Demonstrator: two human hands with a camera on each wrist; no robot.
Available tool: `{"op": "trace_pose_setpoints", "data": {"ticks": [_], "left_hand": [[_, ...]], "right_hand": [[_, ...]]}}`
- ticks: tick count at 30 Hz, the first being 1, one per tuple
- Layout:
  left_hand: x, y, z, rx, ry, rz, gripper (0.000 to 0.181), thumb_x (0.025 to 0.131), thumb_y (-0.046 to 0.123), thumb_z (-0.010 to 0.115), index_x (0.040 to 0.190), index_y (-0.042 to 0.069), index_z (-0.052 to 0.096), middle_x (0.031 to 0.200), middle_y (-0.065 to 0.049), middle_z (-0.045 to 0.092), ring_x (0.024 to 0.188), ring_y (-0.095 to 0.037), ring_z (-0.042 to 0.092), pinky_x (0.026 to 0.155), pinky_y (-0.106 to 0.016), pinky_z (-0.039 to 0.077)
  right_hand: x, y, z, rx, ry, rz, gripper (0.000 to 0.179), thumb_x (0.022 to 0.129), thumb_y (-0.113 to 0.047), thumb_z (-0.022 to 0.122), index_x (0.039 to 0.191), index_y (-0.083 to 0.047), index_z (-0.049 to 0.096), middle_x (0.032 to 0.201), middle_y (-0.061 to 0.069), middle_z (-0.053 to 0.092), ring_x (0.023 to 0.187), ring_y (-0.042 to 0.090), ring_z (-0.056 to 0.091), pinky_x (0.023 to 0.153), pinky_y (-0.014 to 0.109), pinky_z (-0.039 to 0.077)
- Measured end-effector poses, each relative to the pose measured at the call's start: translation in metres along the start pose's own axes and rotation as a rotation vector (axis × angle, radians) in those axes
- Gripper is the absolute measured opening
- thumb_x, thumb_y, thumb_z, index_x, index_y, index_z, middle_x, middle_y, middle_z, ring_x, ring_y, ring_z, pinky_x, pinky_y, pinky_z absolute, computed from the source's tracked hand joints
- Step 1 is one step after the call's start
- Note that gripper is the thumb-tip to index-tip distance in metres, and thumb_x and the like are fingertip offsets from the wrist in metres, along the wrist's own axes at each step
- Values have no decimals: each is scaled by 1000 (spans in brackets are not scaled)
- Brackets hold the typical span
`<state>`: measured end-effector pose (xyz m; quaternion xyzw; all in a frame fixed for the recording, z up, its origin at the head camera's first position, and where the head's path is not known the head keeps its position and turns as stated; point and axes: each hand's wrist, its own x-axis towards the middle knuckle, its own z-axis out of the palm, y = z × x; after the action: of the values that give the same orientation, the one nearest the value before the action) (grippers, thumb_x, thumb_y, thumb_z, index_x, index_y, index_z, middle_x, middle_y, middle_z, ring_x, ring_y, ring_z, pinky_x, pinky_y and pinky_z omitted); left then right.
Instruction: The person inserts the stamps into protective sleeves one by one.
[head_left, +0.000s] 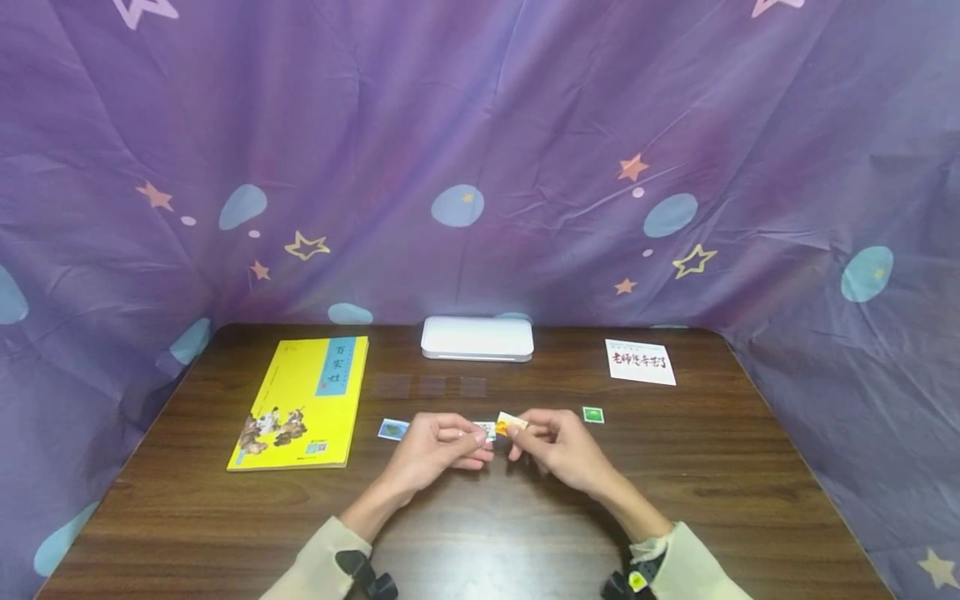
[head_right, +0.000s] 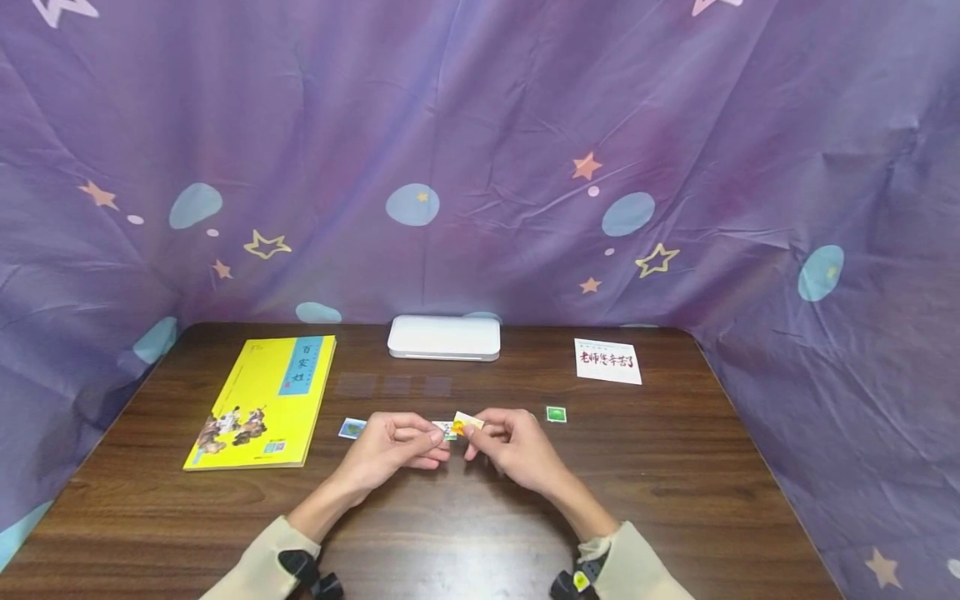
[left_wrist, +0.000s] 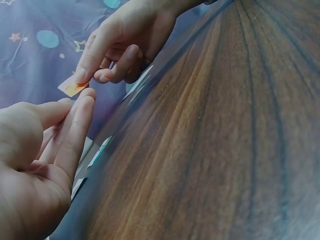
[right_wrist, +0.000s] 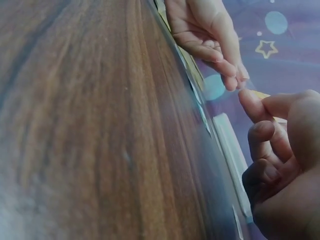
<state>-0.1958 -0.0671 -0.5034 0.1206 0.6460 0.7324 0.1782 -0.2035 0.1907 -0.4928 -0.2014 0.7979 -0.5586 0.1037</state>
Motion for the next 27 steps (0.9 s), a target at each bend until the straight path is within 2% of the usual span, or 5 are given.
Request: {"op": "trace_pose_setpoints", "data": {"ticks": [9,16,22,27], "left_hand": [[0,-1,-1,-31,11,1,30,101,7,77,123,-12,69,119,-31,77,99,-31,83,89,-45,72],[1,-1,-1,-29,19,14,35,103,16,77,124,-10,69,120,-33,76,94,-28,84,86,-46,72],[2,-1,0,-20,15,21,35,105,20,74,120,-11,70,117,-35,76,93,-28,84,85,-44,72],[1,-1,1,-7,6,23,33,107,20,71,116,-13,70,115,-35,77,95,-33,84,84,-43,73]], "right_hand": [[0,2,1,24,-21,0,25,108,-26,70,115,-3,77,82,12,81,49,8,52,39,19,45],[0,2,3,49,-22,8,26,108,-27,69,113,-3,76,80,12,80,48,8,50,39,18,41],[-1,2,4,73,-14,17,26,108,-28,69,115,-3,76,79,11,79,48,8,50,39,18,40],[-1,3,5,90,-8,11,27,109,-28,67,116,-3,76,78,12,79,47,8,50,38,19,40]]}}
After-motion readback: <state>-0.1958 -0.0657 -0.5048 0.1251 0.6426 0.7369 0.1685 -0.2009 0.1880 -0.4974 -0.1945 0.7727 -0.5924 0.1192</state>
